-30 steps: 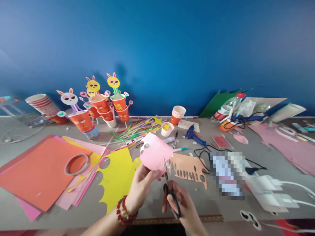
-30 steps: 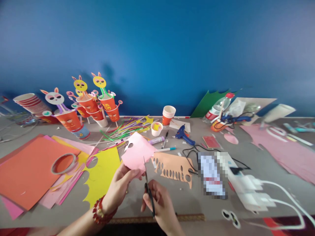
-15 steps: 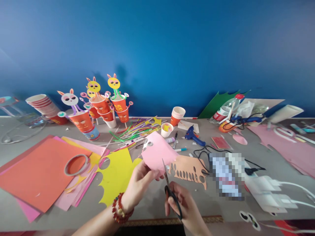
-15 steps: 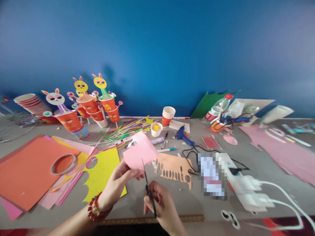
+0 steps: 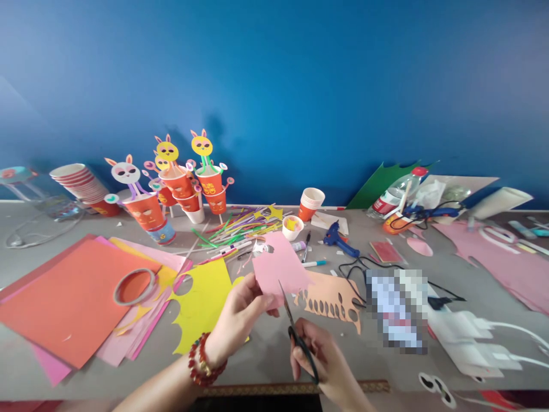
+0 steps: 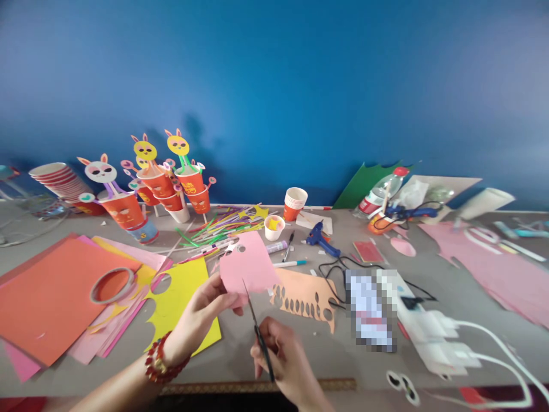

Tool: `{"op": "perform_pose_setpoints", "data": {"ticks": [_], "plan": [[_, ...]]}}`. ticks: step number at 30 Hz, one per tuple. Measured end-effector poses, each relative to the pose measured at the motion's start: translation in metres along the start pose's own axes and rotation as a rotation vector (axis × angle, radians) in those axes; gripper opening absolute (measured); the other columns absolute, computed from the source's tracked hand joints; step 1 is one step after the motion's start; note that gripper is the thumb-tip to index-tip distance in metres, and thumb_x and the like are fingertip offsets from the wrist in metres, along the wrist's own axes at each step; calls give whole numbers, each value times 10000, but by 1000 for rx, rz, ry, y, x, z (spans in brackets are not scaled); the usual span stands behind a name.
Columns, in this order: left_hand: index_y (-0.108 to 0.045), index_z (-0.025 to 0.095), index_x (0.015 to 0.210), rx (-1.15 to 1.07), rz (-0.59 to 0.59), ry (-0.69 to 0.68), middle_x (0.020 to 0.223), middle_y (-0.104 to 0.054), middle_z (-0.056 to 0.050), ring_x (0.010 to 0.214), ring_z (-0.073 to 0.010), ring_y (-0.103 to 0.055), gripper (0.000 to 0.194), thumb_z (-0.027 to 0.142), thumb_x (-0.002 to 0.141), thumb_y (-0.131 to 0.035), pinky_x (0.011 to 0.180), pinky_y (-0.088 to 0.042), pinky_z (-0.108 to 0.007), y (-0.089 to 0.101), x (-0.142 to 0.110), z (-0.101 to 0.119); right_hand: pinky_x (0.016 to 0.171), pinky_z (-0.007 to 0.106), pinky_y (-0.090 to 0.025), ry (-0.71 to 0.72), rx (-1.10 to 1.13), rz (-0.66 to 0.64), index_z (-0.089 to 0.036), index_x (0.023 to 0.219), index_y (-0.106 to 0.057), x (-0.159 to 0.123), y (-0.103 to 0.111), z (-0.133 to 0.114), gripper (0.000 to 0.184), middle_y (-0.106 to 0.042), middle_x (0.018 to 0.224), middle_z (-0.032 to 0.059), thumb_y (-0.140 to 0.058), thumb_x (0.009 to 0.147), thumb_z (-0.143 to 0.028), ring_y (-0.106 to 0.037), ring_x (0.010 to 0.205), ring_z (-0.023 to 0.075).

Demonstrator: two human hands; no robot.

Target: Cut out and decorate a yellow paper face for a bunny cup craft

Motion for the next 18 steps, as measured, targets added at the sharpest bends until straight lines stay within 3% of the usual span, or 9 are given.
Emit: {"op": "perform_pose_setpoints", "data": {"ticks": [9,18], "plan": [[-598,157,815,75,-2,-8,753,-621,-10,652,-128,-589,235,373,845,-685,641,-521,-254,2,0,9,444,210,-373,-39,16,-18,-243,666,-349,3,1,-5,595,-512,509,-45,-612,743,-771,-469,421,94],[-507,183,776,162,-14,-8,726,-631,-3,641,-120,-579,266,384,886,-641,651,-482,-246,6,3,11,420,194,-375,-75,25,-17,-237,656,-345,3,1,-2,605,-497,512,-57,-627,720,-768,-492,410,86]]}}
Point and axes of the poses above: each hand's wrist, its own x-axis towards the middle knuckle, its own y-axis out of the back of the hand, z = x × y, the point moved 7 cm from there along x, towards the middle knuckle
